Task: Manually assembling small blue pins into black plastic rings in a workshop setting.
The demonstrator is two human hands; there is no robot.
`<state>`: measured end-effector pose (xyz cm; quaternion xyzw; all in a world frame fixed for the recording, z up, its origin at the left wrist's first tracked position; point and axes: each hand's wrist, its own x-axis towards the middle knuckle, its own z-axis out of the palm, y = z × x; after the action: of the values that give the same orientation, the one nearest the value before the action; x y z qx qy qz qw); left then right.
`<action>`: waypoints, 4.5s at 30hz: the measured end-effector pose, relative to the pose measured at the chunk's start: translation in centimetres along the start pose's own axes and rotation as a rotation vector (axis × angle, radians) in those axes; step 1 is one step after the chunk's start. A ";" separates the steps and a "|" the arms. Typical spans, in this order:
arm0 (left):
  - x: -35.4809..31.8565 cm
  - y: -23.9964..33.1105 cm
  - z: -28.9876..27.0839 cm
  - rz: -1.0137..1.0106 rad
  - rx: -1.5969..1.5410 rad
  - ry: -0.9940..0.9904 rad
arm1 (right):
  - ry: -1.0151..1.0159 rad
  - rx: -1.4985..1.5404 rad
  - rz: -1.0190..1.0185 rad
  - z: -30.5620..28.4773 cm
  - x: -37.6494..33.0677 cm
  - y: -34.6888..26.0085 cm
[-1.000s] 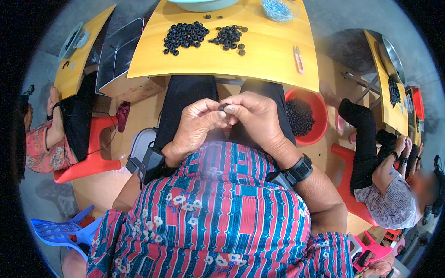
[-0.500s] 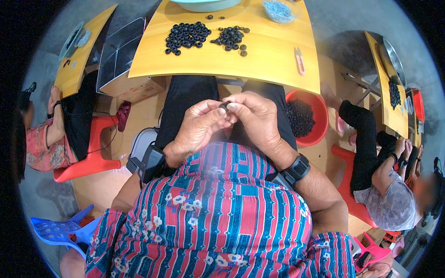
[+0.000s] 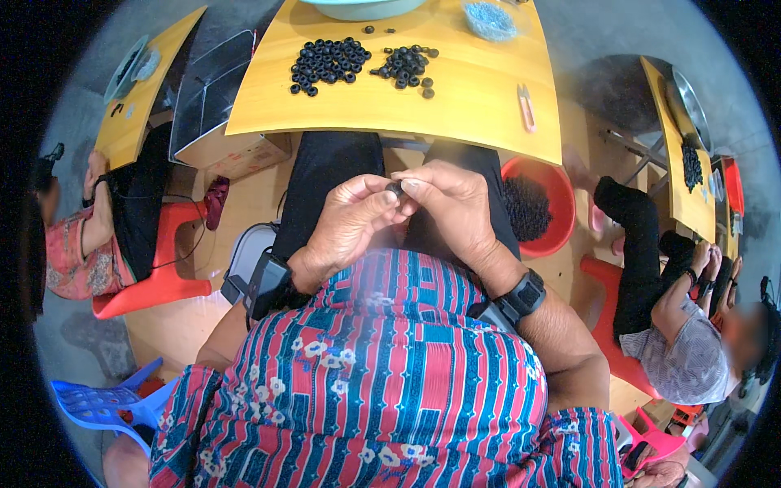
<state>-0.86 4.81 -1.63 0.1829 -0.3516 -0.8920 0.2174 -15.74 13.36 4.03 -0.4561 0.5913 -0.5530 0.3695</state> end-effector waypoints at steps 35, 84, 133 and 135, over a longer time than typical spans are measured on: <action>-0.3 2.6 1.0 0.432 0.873 0.029 | -0.219 0.676 0.577 -1.0 0.0 0.4; -0.7 1.5 1.3 0.161 0.569 -0.091 | -0.199 -0.280 0.056 0.4 -0.6 -0.3; -0.3 3.5 2.8 0.286 1.048 -0.113 | 0.285 -0.757 -0.259 -4.9 7.9 -0.2; -0.2 3.1 2.7 0.334 1.017 -0.099 | 0.299 -0.763 -0.274 -4.8 8.1 0.5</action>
<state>-1.16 4.38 2.47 0.1646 -0.7734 -0.5699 0.2234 -22.87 7.16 4.61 -0.5493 0.7344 -0.3985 0.0079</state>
